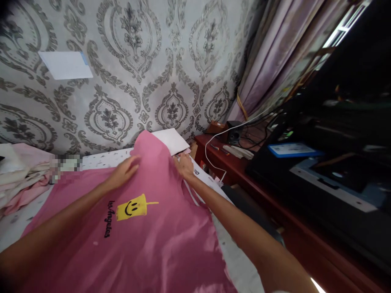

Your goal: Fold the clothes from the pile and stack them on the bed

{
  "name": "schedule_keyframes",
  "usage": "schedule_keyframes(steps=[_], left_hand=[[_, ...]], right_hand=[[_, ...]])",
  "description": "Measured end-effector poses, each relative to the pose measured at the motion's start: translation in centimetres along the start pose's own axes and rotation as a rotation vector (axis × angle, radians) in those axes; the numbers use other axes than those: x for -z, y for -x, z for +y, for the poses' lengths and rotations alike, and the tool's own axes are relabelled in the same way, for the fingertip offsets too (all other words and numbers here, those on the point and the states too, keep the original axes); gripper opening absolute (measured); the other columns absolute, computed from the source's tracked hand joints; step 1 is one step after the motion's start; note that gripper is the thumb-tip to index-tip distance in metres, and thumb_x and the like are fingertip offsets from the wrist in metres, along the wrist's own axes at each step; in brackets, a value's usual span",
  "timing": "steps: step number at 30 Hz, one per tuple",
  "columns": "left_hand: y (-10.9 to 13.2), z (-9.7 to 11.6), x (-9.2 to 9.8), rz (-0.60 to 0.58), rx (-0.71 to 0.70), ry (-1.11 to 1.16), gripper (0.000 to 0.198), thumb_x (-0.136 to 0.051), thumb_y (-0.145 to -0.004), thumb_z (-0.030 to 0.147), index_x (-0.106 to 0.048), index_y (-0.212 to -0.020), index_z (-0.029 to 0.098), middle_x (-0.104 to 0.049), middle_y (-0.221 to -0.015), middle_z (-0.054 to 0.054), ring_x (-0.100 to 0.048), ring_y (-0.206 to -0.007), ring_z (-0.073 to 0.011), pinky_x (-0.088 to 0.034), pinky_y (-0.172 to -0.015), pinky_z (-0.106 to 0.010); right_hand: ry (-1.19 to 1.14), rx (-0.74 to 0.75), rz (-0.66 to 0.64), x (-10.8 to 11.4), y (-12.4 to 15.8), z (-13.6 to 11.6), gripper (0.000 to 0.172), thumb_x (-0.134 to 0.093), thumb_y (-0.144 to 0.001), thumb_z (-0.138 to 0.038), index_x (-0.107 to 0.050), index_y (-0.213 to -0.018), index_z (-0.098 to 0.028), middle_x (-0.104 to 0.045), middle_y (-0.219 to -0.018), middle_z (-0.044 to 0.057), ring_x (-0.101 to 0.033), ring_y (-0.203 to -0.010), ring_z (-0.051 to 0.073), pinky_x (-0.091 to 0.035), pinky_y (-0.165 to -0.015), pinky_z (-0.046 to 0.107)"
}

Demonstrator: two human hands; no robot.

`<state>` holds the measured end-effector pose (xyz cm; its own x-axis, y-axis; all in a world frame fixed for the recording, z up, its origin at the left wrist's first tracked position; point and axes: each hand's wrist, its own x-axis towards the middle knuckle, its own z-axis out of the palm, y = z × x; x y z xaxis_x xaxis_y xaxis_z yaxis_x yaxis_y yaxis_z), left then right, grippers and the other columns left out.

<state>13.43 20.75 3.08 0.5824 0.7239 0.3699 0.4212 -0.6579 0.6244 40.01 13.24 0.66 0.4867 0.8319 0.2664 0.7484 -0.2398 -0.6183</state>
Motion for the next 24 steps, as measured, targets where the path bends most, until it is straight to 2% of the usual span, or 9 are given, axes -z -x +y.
schedule_keyframes(steps=[2, 5, 8, 11, 13, 15, 18, 21, 24], left_hand=[[3.3, 0.2, -0.6, -0.131, -0.073, -0.159, 0.047, -0.046, -0.095, 0.032, -0.051, -0.141, 0.019, -0.052, -0.149, -0.011, -0.044, -0.141, -0.0242, -0.03, -0.12, -0.043], [6.3, 0.7, -2.0, -0.282, -0.107, -0.296, 0.052, -0.049, -0.096, 0.037, -0.048, -0.145, 0.019, -0.038, -0.159, -0.012, -0.029, -0.15, -0.0252, -0.021, -0.124, -0.046], [6.7, 1.0, -3.0, -0.324, -0.066, -0.307, 0.056, -0.05, -0.097, 0.04, -0.045, -0.148, 0.019, -0.035, -0.161, -0.012, -0.027, -0.151, -0.0258, -0.021, -0.124, -0.047], [6.1, 0.2, -2.5, -0.287, -0.038, -0.282, 0.055, -0.048, -0.097, 0.041, -0.044, -0.148, 0.02, -0.038, -0.159, -0.011, -0.032, -0.149, -0.0253, -0.025, -0.123, -0.043], [5.9, -1.3, -1.1, -0.233, -0.023, -0.281, 0.051, -0.043, -0.099, 0.039, -0.045, -0.146, 0.021, -0.043, -0.157, -0.01, -0.037, -0.146, -0.0236, -0.029, -0.122, -0.04], [6.1, -3.4, 1.2, -0.147, 0.01, -0.313, 0.047, -0.036, -0.1, 0.035, -0.047, -0.143, 0.019, -0.05, -0.15, -0.011, -0.044, -0.14, -0.0221, -0.033, -0.119, -0.038], [6.3, -7.0, 5.5, -0.035, 0.129, -0.471, 0.044, -0.031, -0.097, 0.025, -0.053, -0.134, 0.014, -0.059, -0.136, -0.015, -0.053, -0.128, -0.0246, -0.039, -0.112, -0.04], [6.2, -9.8, 9.4, -0.131, 0.196, -0.645, 0.039, -0.041, -0.092, 0.029, -0.059, -0.124, 0.014, -0.063, -0.123, -0.016, -0.058, -0.117, -0.0286, -0.043, -0.103, -0.042], [5.8, -10.6, 11.6, -0.293, 0.18, -0.72, 0.028, -0.048, -0.09, 0.034, -0.064, -0.107, 0.018, -0.068, -0.106, -0.011, -0.063, -0.101, -0.0255, -0.047, -0.09, -0.034]], right_hand=[[0.107, -0.032, -0.04, 0.6, 1.6, 0.8, 0.033, -0.057, -0.088, -0.04, -0.067, -0.106, -0.014, -0.066, -0.114, 0.019, -0.06, -0.106, 0.03, -0.045, -0.089, 0.039], [0.259, -0.036, -0.112, 1.2, 2.9, 1.2, 0.019, -0.065, -0.084, -0.034, -0.069, -0.09, -0.017, -0.067, -0.106, 0.014, -0.06, -0.104, 0.028, -0.044, -0.085, 0.034], [0.347, -0.025, -0.136, 1.8, 3.2, 1.0, 0.016, -0.054, -0.089, -0.022, -0.069, -0.086, -0.018, -0.069, -0.101, 0.011, -0.061, -0.099, 0.023, -0.042, -0.079, 0.03], [0.394, -0.042, -0.145, 2.3, 3.1, 0.8, 0.019, -0.051, -0.09, -0.019, -0.07, -0.088, -0.016, -0.07, -0.1, 0.012, -0.062, -0.093, 0.023, -0.042, -0.074, 0.03], [0.418, -0.05, -0.147, 2.5, 3.1, 0.7, 0.019, -0.052, -0.089, -0.02, -0.07, -0.094, -0.015, -0.069, -0.105, 0.014, -0.063, -0.095, 0.025, -0.042, -0.076, 0.032], [0.442, 0.009, -0.095, 2.3, 3.2, 0.3, 0.025, -0.053, -0.089, -0.019, -0.068, -0.108, -0.014, -0.066, -0.116, 0.016, -0.06, -0.105, 0.028, -0.043, -0.082, 0.035], [0.396, 0.284, -0.071, 1.2, 3.3, -1.4, 0.029, -0.05, -0.09, -0.016, -0.065, -0.115, -0.014, -0.065, -0.116, 0.016, -0.057, -0.109, 0.028, -0.043, -0.09, 0.036], [0.246, 0.589, -0.219, -1.1, 3.5, -4.0, 0.023, -0.047, -0.095, -0.018, -0.068, -0.102, -0.016, -0.067, -0.104, 0.012, -0.058, -0.1, 0.023, -0.043, -0.091, 0.034], [0.17, 0.778, -0.318, -3.8, 3.6, -6.0, 0.022, -0.05, -0.097, -0.024, -0.067, -0.109, -0.017, -0.066, -0.112, 0.011, -0.056, -0.107, 0.023, -0.04, -0.099, 0.036]])
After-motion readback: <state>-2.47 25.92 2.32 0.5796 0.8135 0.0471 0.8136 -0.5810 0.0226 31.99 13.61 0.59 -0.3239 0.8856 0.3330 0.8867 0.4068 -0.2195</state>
